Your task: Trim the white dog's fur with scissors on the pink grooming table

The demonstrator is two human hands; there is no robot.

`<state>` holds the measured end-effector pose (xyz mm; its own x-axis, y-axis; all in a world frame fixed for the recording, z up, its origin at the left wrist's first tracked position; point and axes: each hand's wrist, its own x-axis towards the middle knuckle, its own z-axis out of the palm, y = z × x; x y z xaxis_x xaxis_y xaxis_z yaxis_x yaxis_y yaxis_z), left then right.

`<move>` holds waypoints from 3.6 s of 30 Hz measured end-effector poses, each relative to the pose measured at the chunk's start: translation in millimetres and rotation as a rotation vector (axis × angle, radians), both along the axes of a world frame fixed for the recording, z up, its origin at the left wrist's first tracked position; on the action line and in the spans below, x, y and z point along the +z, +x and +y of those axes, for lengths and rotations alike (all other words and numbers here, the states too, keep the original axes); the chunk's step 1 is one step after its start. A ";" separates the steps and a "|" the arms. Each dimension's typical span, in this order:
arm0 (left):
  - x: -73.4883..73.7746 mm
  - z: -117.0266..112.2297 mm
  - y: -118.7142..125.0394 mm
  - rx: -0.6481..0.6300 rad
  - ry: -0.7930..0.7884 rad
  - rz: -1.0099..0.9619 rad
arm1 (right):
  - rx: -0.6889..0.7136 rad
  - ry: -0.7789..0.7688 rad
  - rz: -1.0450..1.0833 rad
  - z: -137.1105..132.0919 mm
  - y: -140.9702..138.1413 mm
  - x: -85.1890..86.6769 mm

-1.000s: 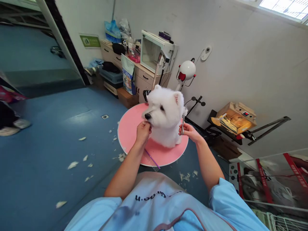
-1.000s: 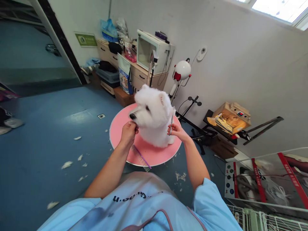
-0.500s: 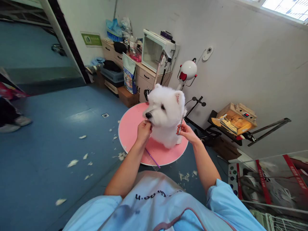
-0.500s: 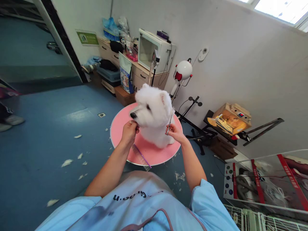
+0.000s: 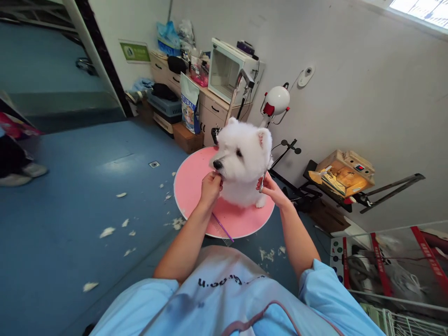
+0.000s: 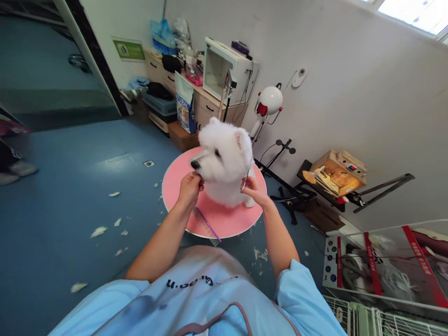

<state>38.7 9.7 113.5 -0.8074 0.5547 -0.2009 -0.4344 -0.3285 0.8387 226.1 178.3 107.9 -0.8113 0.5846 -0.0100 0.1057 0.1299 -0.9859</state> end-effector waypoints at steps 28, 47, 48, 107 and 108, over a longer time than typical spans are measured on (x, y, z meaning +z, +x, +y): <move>1.0 -5.7 -8.7 -0.025 -0.034 0.024 | -0.268 0.063 0.003 -61.6 -24.8 -45.3; 4.9 -15.0 -17.7 -0.132 -0.055 0.001 | -0.355 0.007 0.067 -108.1 -49.2 -68.6; 5.1 -16.1 -18.7 -0.144 -0.059 0.004 | -0.371 -0.013 0.070 -111.4 -50.8 -69.8; 0.5 -25.5 -32.2 -0.141 -0.021 0.035 | -0.333 0.149 0.001 -110.5 -38.3 -47.8; 0.1 -25.6 -32.3 -0.142 -0.023 0.035 | -0.337 0.126 -0.002 -110.8 -38.7 -48.7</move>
<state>6.3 -15.9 113.6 -0.7282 0.6591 -0.1879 -0.4455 -0.2468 0.8606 187.3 67.5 59.1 -0.5729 0.8159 0.0780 0.1652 0.2082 -0.9640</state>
